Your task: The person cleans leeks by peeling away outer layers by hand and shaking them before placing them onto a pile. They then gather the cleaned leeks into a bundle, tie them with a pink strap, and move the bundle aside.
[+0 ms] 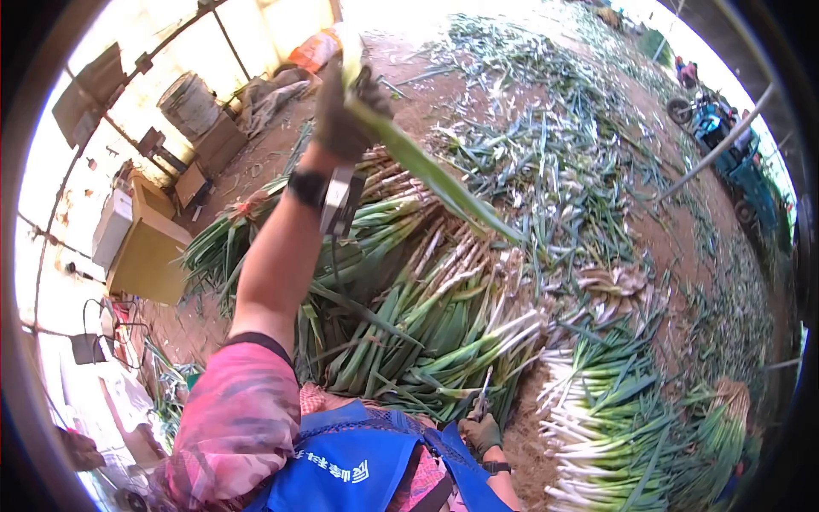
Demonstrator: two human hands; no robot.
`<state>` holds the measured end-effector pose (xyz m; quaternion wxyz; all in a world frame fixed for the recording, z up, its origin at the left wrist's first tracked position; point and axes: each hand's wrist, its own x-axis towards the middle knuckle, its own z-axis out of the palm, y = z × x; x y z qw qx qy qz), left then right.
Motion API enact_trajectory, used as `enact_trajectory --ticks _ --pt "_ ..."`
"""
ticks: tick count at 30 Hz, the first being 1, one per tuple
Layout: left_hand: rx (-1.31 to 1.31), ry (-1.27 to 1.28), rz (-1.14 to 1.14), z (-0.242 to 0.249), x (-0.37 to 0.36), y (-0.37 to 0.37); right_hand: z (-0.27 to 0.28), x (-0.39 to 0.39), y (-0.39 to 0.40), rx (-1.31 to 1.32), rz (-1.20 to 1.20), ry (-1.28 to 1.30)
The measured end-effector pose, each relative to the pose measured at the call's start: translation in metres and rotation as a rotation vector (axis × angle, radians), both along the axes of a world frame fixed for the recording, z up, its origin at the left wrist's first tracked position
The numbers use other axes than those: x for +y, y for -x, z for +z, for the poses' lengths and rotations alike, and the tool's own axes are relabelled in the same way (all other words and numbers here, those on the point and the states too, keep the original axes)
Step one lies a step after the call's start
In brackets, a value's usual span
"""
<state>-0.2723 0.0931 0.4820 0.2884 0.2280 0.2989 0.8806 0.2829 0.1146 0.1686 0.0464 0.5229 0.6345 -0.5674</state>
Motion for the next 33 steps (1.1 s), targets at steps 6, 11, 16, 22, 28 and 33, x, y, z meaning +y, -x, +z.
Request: enact_trajectory --ticks 6,11,16,22,28,33 --pt "-0.624 -0.324 -0.276 -0.052 -0.112 -0.059 0.054 0.065 0.062 0.453 -0.271 0.062" --pt "-0.701 -0.417 -0.384 -0.101 -0.154 -0.129 0.143 0.046 0.127 0.644 0.265 0.317" --pt "-0.810 -0.472 -0.216 -0.147 -0.179 -0.130 0.136 -0.001 0.156 0.588 0.467 0.793" --pt "-0.369 0.176 -0.094 -0.213 -0.185 -0.160 0.177 -0.035 0.200 0.535 0.661 0.279" --pt "-0.801 0.751 -0.146 -0.219 -0.216 -0.242 0.139 -0.034 0.213 0.347 0.716 0.380" --pt "-0.627 0.659 0.274 -0.229 -0.348 -0.194 0.062 0.008 0.176 0.113 0.582 0.355"
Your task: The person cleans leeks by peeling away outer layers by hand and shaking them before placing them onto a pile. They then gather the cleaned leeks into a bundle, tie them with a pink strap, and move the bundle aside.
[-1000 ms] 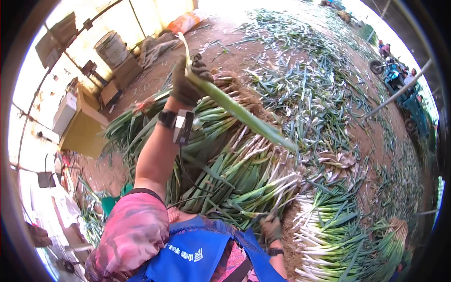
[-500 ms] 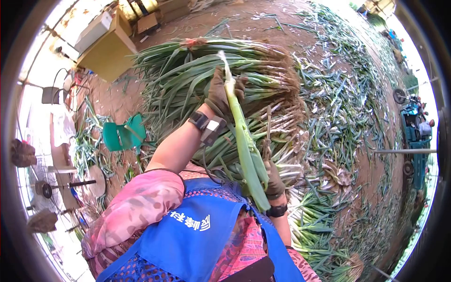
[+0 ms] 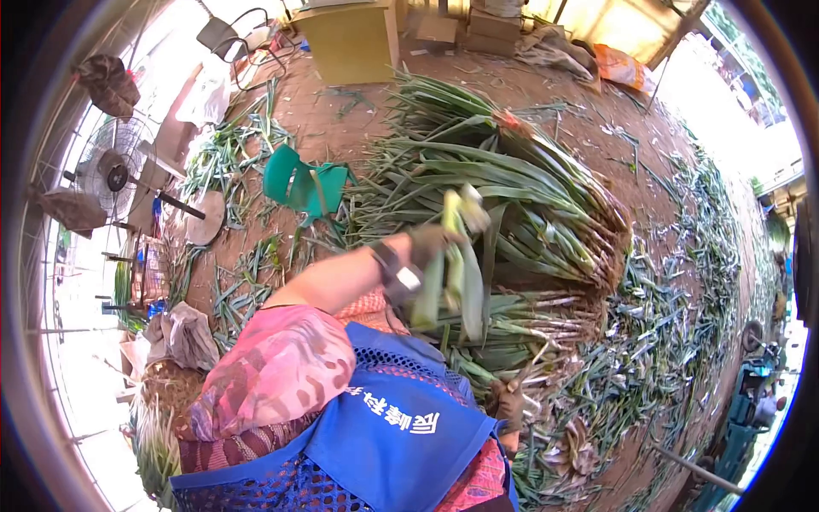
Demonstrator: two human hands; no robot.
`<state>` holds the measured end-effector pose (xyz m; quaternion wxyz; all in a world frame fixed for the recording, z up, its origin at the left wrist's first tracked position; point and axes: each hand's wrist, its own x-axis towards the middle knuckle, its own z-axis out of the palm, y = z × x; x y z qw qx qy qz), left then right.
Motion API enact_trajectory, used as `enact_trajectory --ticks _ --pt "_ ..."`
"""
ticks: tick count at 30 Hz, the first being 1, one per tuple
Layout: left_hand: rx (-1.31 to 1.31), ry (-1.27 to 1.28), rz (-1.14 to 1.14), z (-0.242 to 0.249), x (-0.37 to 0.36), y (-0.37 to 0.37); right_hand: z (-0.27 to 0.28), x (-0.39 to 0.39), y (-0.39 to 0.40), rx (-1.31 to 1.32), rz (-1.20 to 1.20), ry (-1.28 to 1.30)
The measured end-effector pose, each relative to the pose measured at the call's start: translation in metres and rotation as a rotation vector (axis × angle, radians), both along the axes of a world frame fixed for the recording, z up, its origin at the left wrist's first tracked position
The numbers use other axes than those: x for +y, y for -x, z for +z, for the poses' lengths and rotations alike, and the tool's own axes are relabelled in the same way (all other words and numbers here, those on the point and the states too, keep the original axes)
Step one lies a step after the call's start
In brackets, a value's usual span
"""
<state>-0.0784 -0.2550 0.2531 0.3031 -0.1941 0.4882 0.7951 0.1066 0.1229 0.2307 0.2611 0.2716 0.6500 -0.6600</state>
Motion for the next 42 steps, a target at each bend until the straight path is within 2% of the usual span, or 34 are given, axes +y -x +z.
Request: enact_trajectory --ticks 1,2,3,6,7,8,9,11,12,13,14,15,16,17,18,19,20,22,24,25,26,27,28,29,30,32,34,36,38,41,42 --pt "0.080 0.104 0.108 -0.011 -0.059 0.022 -0.012 0.013 -0.012 0.011 -0.059 0.054" --pt "0.173 0.264 0.218 0.011 -0.121 0.037 -0.021 0.026 -0.029 0.020 -0.137 0.107" --pt "0.272 0.486 0.312 0.029 -0.190 0.051 -0.027 0.031 -0.044 0.028 -0.234 0.156" --pt "0.440 1.244 0.422 0.078 -0.358 0.075 -0.040 0.054 -0.074 -0.040 -0.341 0.033" --pt "0.439 1.423 0.427 0.088 -0.396 0.088 -0.034 0.041 -0.076 0.079 -0.437 -0.019" --pt "0.427 1.551 0.408 0.086 -0.417 0.104 -0.014 0.047 -0.078 -0.068 -0.434 0.048" --pt "0.419 1.628 0.386 0.079 -0.413 0.120 -0.018 0.050 -0.079 -0.100 -0.500 0.152" --pt "0.515 1.668 0.273 0.046 -0.367 0.142 -0.011 0.052 -0.060 -0.053 -0.595 0.354" --pt "0.649 1.574 0.186 0.013 -0.332 0.144 0.000 0.052 -0.041 0.014 -0.627 0.447" --pt "0.792 1.351 0.067 -0.014 -0.275 0.133 0.004 0.054 -0.020 0.052 -0.697 0.498" --pt "0.869 0.998 -0.083 -0.042 -0.211 0.118 0.007 0.057 0.003 0.086 -0.752 0.548" --pt "0.838 0.514 -0.258 -0.066 -0.140 0.097 0.009 0.059 0.026 0.222 -0.726 0.563" --pt "0.430 0.153 -0.375 -0.008 -0.033 0.066 0.008 0.054 0.048 0.348 -0.694 0.578" --pt "-0.035 -0.074 -0.409 0.050 0.073 0.034 0.019 0.045 0.068 0.395 -0.735 0.516" --pt "-0.174 -0.181 -0.619 0.032 0.121 0.012 0.029 0.038 0.085 0.442 -0.771 0.451" --pt "-0.334 -0.716 -0.908 -0.008 0.163 -0.005 0.011 0.034 0.098 0.523 -0.803 0.538" --pt "-0.258 -0.369 -0.961 0.035 0.193 -0.026 -0.007 0.032 0.105 0.603 -0.832 0.622" --pt "0.030 -0.253 -1.168 0.016 0.228 -0.048 0.011 0.015 0.105 0.491 -0.942 0.575" --pt "0.078 -0.201 -1.164 -0.002 0.239 -0.057 0.000 0.014 0.087 0.376 -0.930 0.537" --pt "0.088 -0.171 -1.160 -0.013 0.237 -0.063 -0.027 0.010 0.074 0.382 -0.916 0.581" --pt "0.113 -0.195 -1.227 -0.026 0.234 -0.066 -0.052 0.008 0.056 0.394 -0.842 0.660" --pt "0.125 -0.219 -1.290 -0.040 0.228 -0.069 -0.060 0.004 0.040 0.358 -0.783 0.596" --pt "0.129 -0.241 -1.349 -0.055 0.220 -0.073 -0.065 -0.001 0.025 0.316 -0.720 0.541" --pt "0.229 -0.222 -1.457 -0.070 0.215 -0.076 -0.053 -0.005 0.021 0.242 -0.758 0.575" --pt "0.318 -0.122 -1.561 -0.063 0.214 -0.074 -0.054 -0.012 0.018 0.155 -0.715 0.312" --pt "0.708 0.303 -1.721 -0.064 0.217 -0.052 -0.085 -0.016 0.005 0.076 -0.781 0.341" --pt "0.767 0.743 -1.420 -0.098 0.219 -0.035 -0.105 -0.026 -0.008 -0.071 -0.910 0.333" --pt "0.697 0.969 -1.254 -0.130 0.229 -0.013 -0.124 -0.039 -0.025 -0.163 -0.992 0.384" --pt "0.719 0.986 -1.288 -0.169 0.243 0.002 -0.140 -0.048 -0.042 -0.185 -1.024 0.485" --pt "0.995 1.097 -1.256 -0.236 0.266 -0.006 -0.156 -0.063 -0.056 -0.251 -1.048 0.485" --pt "0.975 1.216 -1.279 -0.254 0.273 -0.010 -0.162 -0.068 -0.059 -0.270 -1.063 0.494"
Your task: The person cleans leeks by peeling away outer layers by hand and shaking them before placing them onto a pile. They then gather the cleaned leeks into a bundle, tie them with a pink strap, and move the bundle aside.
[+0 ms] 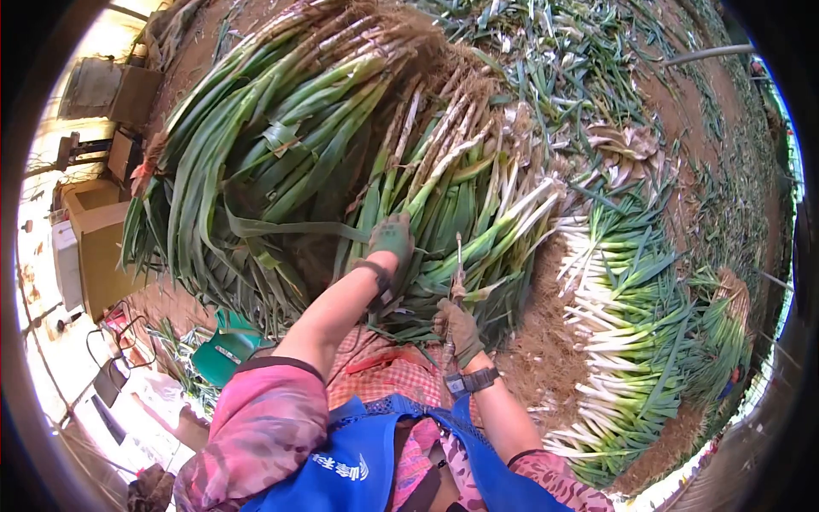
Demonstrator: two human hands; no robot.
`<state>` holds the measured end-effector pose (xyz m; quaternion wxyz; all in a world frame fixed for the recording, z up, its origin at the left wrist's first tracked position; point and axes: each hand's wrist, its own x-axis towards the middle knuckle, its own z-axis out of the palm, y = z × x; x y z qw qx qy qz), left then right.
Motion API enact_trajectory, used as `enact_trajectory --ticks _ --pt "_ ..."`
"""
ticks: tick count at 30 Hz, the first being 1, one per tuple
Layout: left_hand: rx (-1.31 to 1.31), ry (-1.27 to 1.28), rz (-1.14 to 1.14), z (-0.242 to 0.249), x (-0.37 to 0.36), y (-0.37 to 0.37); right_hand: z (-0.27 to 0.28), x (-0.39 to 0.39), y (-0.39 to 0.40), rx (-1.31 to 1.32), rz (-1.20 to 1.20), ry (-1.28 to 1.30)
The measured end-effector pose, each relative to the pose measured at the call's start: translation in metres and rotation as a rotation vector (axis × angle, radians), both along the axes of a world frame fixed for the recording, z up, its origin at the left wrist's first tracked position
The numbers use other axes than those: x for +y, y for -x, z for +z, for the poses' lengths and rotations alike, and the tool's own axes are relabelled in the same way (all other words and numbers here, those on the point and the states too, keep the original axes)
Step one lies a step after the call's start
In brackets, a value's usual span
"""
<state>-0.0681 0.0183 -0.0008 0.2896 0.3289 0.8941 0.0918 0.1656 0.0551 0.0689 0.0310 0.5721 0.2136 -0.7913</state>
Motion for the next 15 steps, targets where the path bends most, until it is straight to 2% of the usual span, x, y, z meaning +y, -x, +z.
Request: enact_trajectory --ticks 2,6,8,9,10,12,14,15 --pt "0.115 0.189 0.025 -0.027 0.015 -0.005 0.005 -0.002 0.003 -0.072 0.061 -0.032" --pt "-0.227 0.504 0.070 -0.020 0.039 0.019 -0.007 -0.013 0.000 -0.036 0.174 -0.200" --pt "-0.224 0.380 0.026 -0.014 0.030 0.023 -0.004 -0.016 0.007 -0.045 0.255 -0.317" --pt "-0.180 0.284 -0.005 0.005 0.028 0.025 -0.003 -0.017 0.009 -0.113 0.433 -0.456" --pt "-0.137 0.190 -0.038 0.015 0.024 0.027 0.011 -0.015 0.018 -0.143 0.508 -0.529" --pt "-0.227 -0.083 0.065 -0.001 0.011 0.025 0.037 -0.013 0.036 -0.202 0.662 -0.678" --pt "-0.826 -0.085 0.522 -0.008 0.011 0.029 0.022 -0.020 0.038 -0.139 0.560 -0.677" --pt "-0.934 -0.224 0.576 -0.035 0.003 0.030 0.016 -0.019 0.040 -0.126 0.534 -0.645"
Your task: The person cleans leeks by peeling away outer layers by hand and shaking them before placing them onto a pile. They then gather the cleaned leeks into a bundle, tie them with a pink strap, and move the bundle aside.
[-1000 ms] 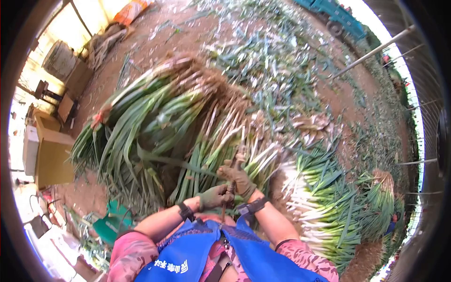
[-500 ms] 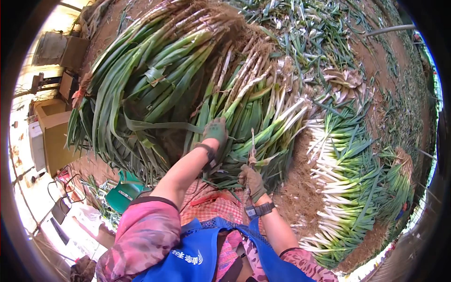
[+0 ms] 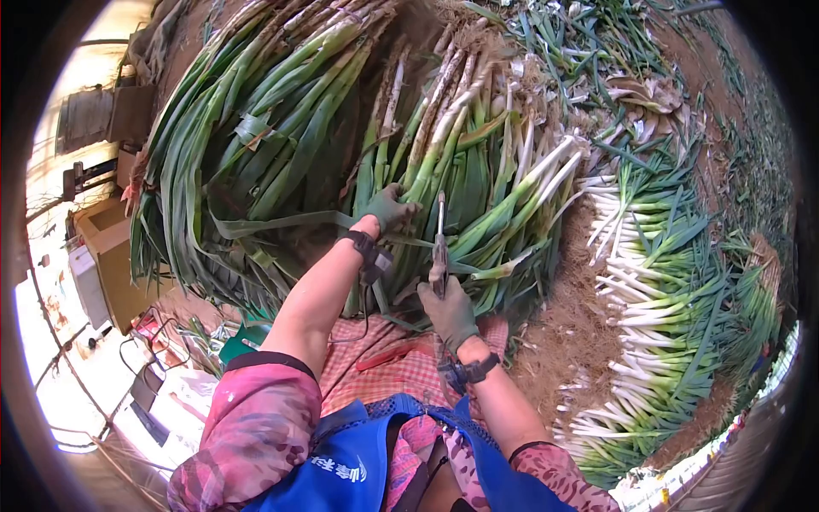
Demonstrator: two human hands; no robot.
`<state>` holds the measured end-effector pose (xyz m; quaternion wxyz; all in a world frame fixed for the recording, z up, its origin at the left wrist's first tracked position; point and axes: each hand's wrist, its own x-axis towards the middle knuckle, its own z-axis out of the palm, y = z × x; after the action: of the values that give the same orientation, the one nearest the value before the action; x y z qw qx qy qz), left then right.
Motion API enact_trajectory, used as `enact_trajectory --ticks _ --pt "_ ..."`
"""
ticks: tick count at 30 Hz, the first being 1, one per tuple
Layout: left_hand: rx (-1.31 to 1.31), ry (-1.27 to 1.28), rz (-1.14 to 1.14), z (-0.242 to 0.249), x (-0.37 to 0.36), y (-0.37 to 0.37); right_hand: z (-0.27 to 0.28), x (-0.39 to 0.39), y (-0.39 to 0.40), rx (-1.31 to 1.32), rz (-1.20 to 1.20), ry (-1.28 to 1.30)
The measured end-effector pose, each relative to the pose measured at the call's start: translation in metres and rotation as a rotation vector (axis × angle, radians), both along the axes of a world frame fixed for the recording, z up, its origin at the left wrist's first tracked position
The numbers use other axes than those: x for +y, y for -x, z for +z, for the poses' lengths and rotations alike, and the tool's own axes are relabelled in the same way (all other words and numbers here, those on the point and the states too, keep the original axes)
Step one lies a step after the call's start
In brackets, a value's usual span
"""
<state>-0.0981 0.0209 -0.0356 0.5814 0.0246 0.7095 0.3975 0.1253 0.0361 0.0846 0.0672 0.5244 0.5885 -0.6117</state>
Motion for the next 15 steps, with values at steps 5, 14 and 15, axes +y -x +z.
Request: enact_trajectory --ticks 5,14,15 --pt "-0.002 0.038 0.060 -0.060 -0.008 0.001 0.000 0.013 0.021 -0.197 0.238 0.003" --pt "0.328 0.144 -0.210 -0.040 -0.005 0.002 -0.038 0.027 0.044 -0.240 0.299 -0.059" --pt "0.296 0.141 -0.181 -0.041 -0.005 0.001 -0.034 0.018 0.041 -0.260 0.312 -0.063"
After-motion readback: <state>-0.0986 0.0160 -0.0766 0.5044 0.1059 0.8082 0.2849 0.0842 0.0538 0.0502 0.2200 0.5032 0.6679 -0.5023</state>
